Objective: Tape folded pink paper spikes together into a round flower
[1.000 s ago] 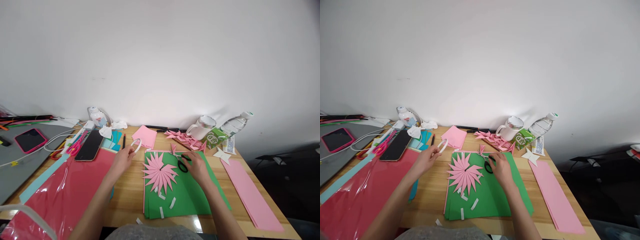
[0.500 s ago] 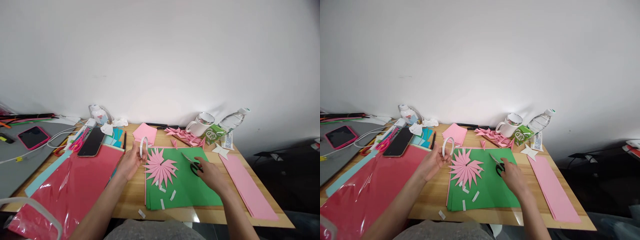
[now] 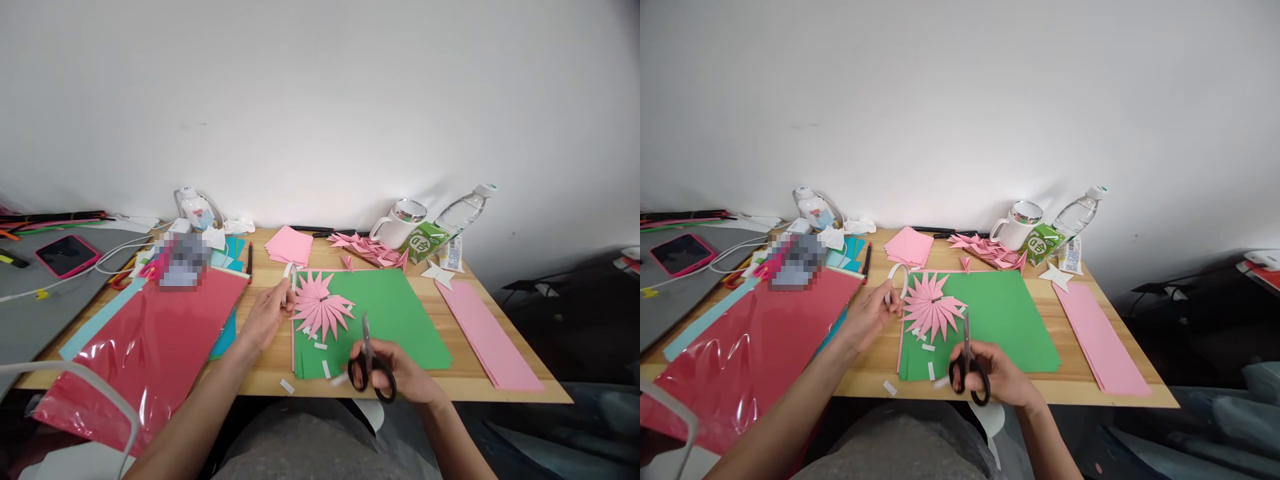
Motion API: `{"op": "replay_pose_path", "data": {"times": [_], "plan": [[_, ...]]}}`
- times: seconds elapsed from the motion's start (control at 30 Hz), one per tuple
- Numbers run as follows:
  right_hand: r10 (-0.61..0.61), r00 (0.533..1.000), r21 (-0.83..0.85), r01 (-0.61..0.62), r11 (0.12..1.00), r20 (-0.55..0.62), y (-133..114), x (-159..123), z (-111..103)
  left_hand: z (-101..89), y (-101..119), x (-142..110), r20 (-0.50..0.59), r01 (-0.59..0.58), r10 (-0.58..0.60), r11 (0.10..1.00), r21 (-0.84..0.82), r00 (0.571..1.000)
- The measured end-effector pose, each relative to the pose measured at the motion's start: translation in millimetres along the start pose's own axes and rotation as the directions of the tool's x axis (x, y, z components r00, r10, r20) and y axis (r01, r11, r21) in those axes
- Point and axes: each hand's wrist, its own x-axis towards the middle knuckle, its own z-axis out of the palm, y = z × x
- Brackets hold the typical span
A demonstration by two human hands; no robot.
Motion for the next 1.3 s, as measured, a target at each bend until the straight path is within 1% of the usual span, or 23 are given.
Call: {"op": "replay_pose_path", "data": {"times": [0.07, 0.1, 0.17, 0.23, 0.27, 0.33, 0.4, 0.43, 0.47, 0.5, 0.53, 0.57, 0.6, 0.63, 0.67, 0.7, 0.77, 0.8, 0.87, 0.93, 1.0, 1.17, 1.3], "plan": [[0.092, 0.985, 0.029, -0.097, 0.995, 0.148, 4.4, 0.1, 1.5, 0.4, -1.6, -3.4, 0.032, -0.021, 0.021, 1.0, -0.001, 0.999], [0.097, 0.98, 0.035, -0.105, 0.994, 0.175, 5.2, 2.3, 3.7, 0.7, -1.8, -4.9, 0.051, -0.03, 0.031, 1.0, -0.009, 0.998], [0.03, 0.99, 0.042, -0.036, 0.998, 0.138, 5.2, 10.9, 11.9, 1.1, -1.3, -7.5, 0.091, -0.041, 0.044, 0.998, -0.036, 0.995], [-0.058, 0.997, 0.063, 0.055, 0.997, 0.049, 5.3, 22.1, 24.2, 1.4, 0.3, -9.2, 0.117, -0.04, 0.047, 0.997, -0.063, 0.992], [-0.058, 0.998, 0.066, 0.056, 0.996, 0.032, 6.1, 27.2, 31.1, 1.4, 1.3, -9.8, 0.12, -0.041, 0.05, 0.997, -0.072, 0.992], [-0.001, 0.986, 0.113, -0.018, 0.993, 0.168, 9.3, 34.5, 44.3, 1.0, 3.2, -10.0, 0.119, -0.052, 0.06, 0.996, -0.073, 0.991], [0.083, 0.928, 0.158, -0.149, 0.976, 0.364, 13.7, 37.9, 54.8, 0.0, 4.3, -9.2, 0.11, -0.058, 0.064, 0.997, -0.057, 0.992], [0.085, 0.919, 0.183, -0.166, 0.969, 0.384, 15.5, 39.1, 58.7, -0.7, 4.3, -8.4, 0.108, -0.056, 0.061, 0.997, -0.047, 0.992], [0.055, 0.93, 0.211, -0.139, 0.967, 0.363, 16.6, 40.4, 61.6, -1.5, 3.9, -7.4, 0.107, -0.049, 0.053, 0.998, -0.037, 0.993], [-0.001, 0.956, 0.24, -0.072, 0.968, 0.292, 16.7, 42.2, 63.7, -2.5, 3.2, -6.4, 0.108, -0.041, 0.043, 0.999, -0.027, 0.993], [-0.078, 0.981, 0.262, 0.029, 0.965, 0.177, 15.5, 44.6, 64.9, -3.4, 2.3, -5.5, 0.111, -0.034, 0.036, 0.999, -0.016, 0.993], [-0.164, 0.986, 0.264, 0.15, 0.953, 0.033, 13.0, 47.6, 65.2, -4.2, 1.5, -4.8, 0.116, -0.033, 0.032, 0.999, 0.002, 0.993], [-0.241, 0.963, 0.237, 0.264, 0.935, -0.124, 9.2, 51.1, 64.7, -4.8, 1.1, -4.4, 0.125, -0.036, 0.032, 0.999, 0.032, 0.992], [-0.297, 0.914, 0.187, 0.354, 0.916, -0.276, 4.1, 54.7, 63.6, -5.0, 1.2, -4.5, 0.143, -0.043, 0.032, 0.996, 0.077, 0.989], [-0.34, 0.844, 0.111, 0.418, 0.902, -0.416, -2.0, 58.3, 61.9, -4.8, 1.9, -5.1, 0.17, -0.054, 0.031, 0.99, 0.133, 0.985], [-0.347, 0.785, 0.022, 0.416, 0.909, -0.513, -8.7, 61.6, 59.9, -4.1, 3.1, -6.2, 0.21, -0.066, 0.024, 0.978, 0.196, 0.977], [-0.34, 0.699, -0.088, 0.37, 0.925, -0.629, -22.2, 67.1, 55.7, -1.4, 6.4, -9.3, 0.315, -0.088, -0.011, 0.95, 0.299, 0.949], [-0.321, 0.676, -0.11, 0.337, 0.935, -0.663, -28.0, 69.4, 54.0, 0.4, 7.8, -10.9, 0.362, -0.093, -0.029, 0.945, 0.315, 0.932], [-0.268, 0.675, -0.106, 0.272, 0.956, -0.687, -36.2, 73.3, 51.7, 3.8, 9.4, -13.8, 0.412, -0.12, -0.05, 0.919, 0.375, 0.91], [-0.229, 0.678, -0.076, 0.248, 0.966, -0.698, -39.4, 77.1, 50.4, 6.0, 9.1, -15.5, 0.405, -0.157, -0.039, 0.886, 0.437, 0.913], [-0.208, 0.665, -0.041, 0.257, 0.966, -0.717, -38.7, 81.0, 49.2, 6.5, 8.0, -15.9, 0.368, -0.154, -0.019, 0.888, 0.434, 0.93], [-0.182, 0.632, 0.061, 0.343, 0.937, -0.753, -32.0, 91.2, 42.7, 3.6, 4.3, -13.1, 0.265, -0.026, -0.02, 0.985, 0.169, 0.964], [-0.18, 0.645, 0.107, 0.379, 0.919, -0.743, -29.8, 95.3, 37.2, 1.1, 2.1, -10.3, 0.298, 0.005, -0.02, 0.999, 0.052, 0.954]]}}
